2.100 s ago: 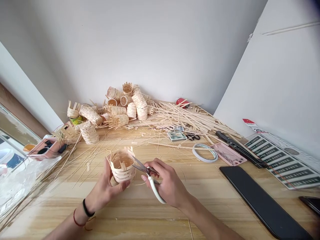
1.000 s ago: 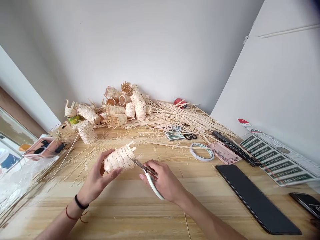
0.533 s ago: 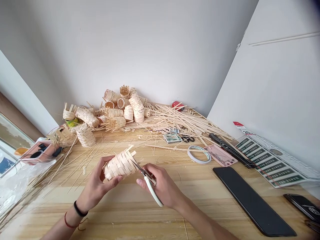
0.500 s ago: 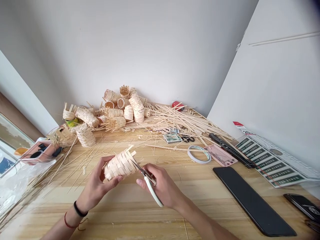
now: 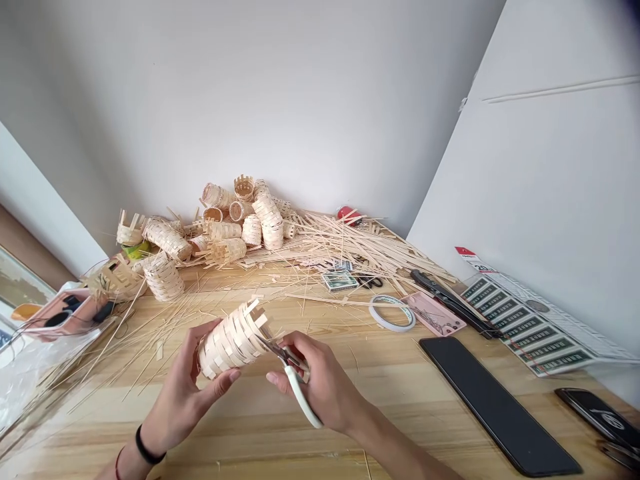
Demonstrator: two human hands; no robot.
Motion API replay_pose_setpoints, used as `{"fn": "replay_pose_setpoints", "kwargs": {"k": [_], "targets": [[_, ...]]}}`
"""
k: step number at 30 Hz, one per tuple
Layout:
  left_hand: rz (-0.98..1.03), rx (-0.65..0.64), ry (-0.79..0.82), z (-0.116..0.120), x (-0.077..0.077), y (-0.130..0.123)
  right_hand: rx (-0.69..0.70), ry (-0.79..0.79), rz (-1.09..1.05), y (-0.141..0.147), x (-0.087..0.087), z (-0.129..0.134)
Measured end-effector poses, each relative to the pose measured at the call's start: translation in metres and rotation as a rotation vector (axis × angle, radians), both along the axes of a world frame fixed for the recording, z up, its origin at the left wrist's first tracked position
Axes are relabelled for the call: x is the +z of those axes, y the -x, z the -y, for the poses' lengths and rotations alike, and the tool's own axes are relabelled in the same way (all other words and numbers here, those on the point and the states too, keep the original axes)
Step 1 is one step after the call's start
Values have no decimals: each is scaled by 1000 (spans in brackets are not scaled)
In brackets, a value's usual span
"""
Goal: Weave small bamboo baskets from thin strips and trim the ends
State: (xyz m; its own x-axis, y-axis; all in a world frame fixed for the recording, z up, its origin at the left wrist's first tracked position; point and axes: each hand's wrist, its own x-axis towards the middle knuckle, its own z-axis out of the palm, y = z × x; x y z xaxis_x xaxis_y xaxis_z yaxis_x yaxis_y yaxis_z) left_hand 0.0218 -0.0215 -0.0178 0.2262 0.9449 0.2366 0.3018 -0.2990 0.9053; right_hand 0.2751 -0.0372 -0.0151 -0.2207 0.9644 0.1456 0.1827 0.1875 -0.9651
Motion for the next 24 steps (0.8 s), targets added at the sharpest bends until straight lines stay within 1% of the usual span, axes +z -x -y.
{"fn": "replay_pose_setpoints", "kwargs": {"k": [5, 8, 11, 16, 24], "targets": [[-7, 13, -3, 2, 2, 0, -18, -45, 25, -1, 0, -1], [11, 20, 15, 2, 2, -2, 5, -24, 43, -4, 2, -3], [50, 59, 32, 2, 3, -5, 14, 0, 67, -6, 3, -3], [64, 96, 44, 4, 6, -10, 13, -10, 99, -7, 2, -4], [25, 62, 47, 0, 3, -4, 4, 5, 99, -8, -6, -7]]}}
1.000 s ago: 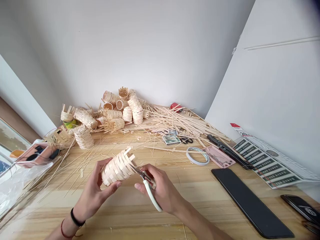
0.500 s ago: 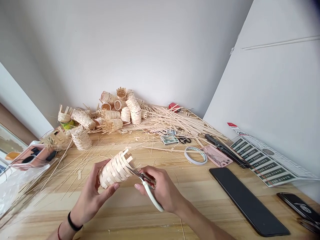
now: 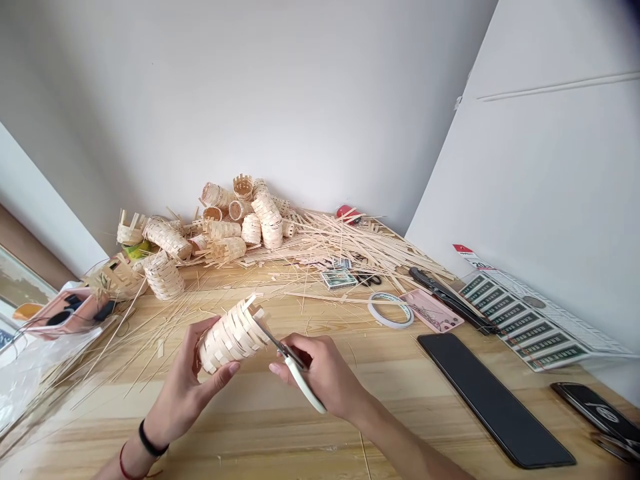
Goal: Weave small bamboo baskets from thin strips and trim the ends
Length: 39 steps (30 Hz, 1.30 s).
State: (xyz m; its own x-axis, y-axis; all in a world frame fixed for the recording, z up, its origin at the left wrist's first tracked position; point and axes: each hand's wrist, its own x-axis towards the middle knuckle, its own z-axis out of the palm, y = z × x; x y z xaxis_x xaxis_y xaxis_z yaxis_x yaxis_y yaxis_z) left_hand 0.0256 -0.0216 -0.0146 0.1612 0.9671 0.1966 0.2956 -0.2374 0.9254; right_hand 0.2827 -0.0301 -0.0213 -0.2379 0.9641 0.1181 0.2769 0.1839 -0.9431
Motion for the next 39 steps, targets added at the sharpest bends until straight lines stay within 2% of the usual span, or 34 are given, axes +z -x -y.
{"fn": "replay_pose_setpoints", "kwargs": {"k": [9, 25, 31, 39], "targets": [[-88, 6, -55, -4, 1, 6, 1, 18, -4, 1, 0, 0], [-132, 38, -101, -3, 3, 4, 166, 134, -115, 1, 3, 3], [-272, 6, -228, -3, 1, 1, 163, 142, -102, 1, 2, 3], [-454, 74, -553, -5, 6, 1, 144, 140, -80, 2, -3, 3]]}}
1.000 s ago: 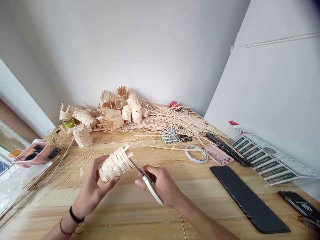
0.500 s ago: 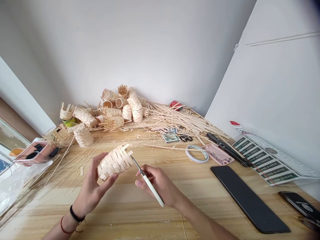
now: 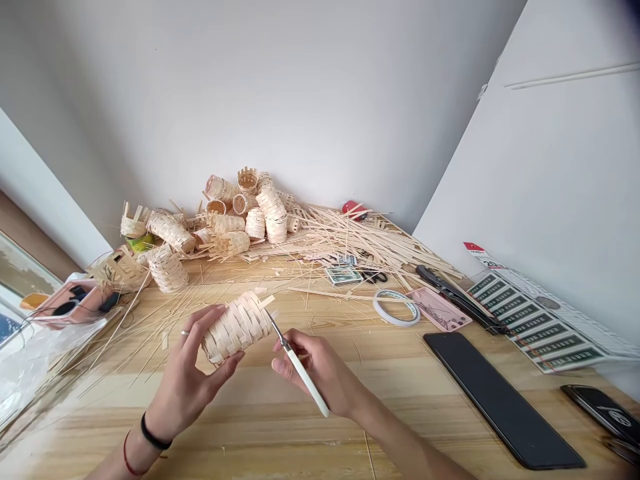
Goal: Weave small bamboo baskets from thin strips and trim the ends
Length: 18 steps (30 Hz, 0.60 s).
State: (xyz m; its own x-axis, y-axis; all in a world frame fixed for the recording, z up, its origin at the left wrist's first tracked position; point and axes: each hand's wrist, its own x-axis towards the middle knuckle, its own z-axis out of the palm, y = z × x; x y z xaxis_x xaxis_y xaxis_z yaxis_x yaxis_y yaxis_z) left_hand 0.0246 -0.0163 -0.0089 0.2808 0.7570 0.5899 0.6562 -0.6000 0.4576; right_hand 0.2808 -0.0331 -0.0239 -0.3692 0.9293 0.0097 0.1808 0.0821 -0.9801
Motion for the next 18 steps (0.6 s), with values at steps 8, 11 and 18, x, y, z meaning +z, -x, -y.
{"fn": "replay_pose_setpoints", "kwargs": {"k": [8, 11, 18], "targets": [[-53, -32, -99, 8, 0, -3, -4, -11, -43, 3, 5, 5], [-60, -35, -129, 10, 2, -4, -2, 3, -65, 3, 6, 8], [-62, -36, -114, 13, 5, -4, -30, -8, -22, -1, 14, 5]]}}
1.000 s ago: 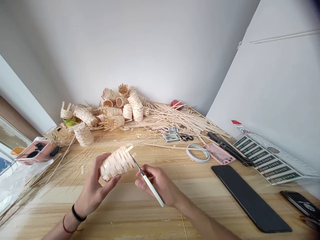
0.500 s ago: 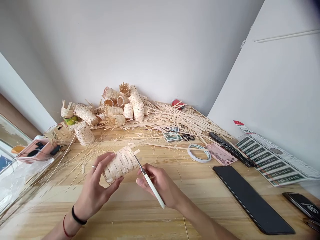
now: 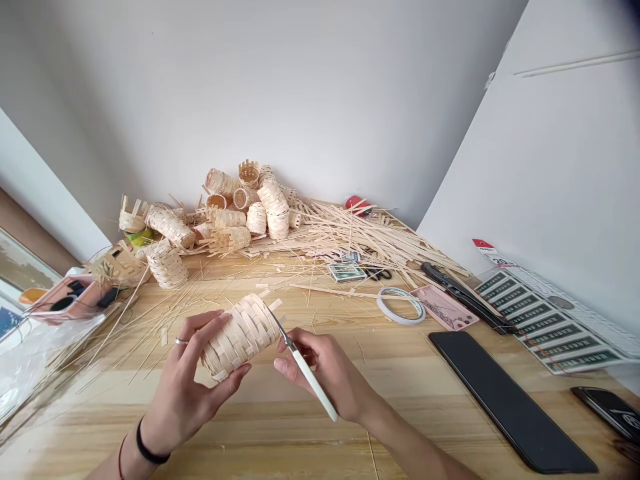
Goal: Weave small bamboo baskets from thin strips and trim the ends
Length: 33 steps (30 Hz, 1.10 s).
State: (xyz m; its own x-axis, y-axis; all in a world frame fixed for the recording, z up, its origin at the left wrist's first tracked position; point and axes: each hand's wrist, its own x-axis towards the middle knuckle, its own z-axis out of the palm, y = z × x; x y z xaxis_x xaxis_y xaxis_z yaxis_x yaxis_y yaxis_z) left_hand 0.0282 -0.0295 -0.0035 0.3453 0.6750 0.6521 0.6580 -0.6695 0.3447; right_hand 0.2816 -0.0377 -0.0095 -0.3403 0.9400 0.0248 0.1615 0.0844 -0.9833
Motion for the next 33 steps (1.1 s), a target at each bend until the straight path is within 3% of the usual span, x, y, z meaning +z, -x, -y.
{"fn": "replay_pose_setpoints", "kwargs": {"k": [13, 33], "targets": [[24, 36, 77, -2, -3, -1, -49, 48, -52, 5, -9, -1], [-15, -16, -46, -5, -9, 1, -28, -56, 76, 3, -3, 0]]}}
